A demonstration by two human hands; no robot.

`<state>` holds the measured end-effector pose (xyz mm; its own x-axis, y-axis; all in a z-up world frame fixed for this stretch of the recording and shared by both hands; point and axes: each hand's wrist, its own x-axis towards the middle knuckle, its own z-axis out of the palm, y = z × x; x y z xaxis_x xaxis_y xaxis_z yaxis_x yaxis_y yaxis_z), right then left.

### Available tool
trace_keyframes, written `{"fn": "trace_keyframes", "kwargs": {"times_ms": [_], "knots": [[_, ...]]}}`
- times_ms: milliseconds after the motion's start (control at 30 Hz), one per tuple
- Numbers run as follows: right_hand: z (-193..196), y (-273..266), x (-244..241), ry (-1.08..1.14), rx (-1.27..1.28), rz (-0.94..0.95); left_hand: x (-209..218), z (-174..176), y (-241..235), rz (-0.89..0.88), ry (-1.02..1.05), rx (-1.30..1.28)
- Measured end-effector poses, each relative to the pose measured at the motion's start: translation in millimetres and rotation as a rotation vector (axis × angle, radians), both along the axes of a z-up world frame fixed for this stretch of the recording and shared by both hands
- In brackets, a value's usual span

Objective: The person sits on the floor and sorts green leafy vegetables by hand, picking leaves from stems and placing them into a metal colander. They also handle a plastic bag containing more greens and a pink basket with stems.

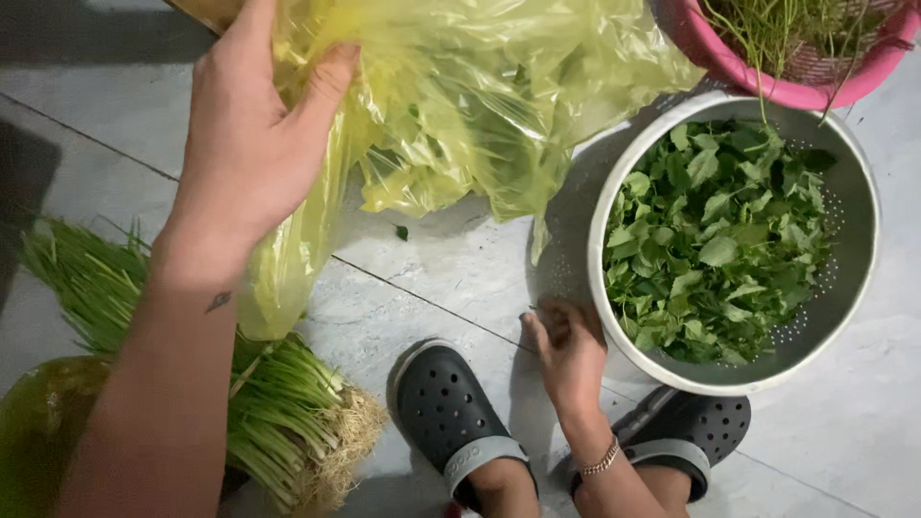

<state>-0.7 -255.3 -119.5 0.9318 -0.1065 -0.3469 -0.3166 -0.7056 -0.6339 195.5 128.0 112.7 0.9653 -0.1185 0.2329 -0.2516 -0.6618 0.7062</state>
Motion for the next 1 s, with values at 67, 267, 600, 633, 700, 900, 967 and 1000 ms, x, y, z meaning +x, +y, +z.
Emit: {"fn": "trace_keyframes", "kwargs": {"times_ms": [67,267,600,633,700,900,967,1000], "knots": [[-16,-2,0,-0.159,0.053,-0.052,1,-3,6,0.037,-0.013,-0.003],[9,2,20,0.086,-0.07,0.124,9,6,-3,0.096,0.159,-0.067],[-19,168,119,-0.388,0.266,0.559,28,-1,8,-0.038,-0.039,0.03],[-31,174,123,-0.345,0.212,0.624,27,3,6,-0.036,-0.023,0.036],[-40,181,126,-0.302,0.149,0.681,25,10,1,-0.042,-0.009,0.035],[1,136,108,-0.26,0.126,0.801,4,37,-17,-0.062,0.125,0.01],[60,96,91,-0.11,0.315,0.844,-6,38,-26,-0.07,0.336,0.107],[92,67,88,-0.116,0.308,0.839,-14,47,-36,-0.076,0.329,0.105]]}}
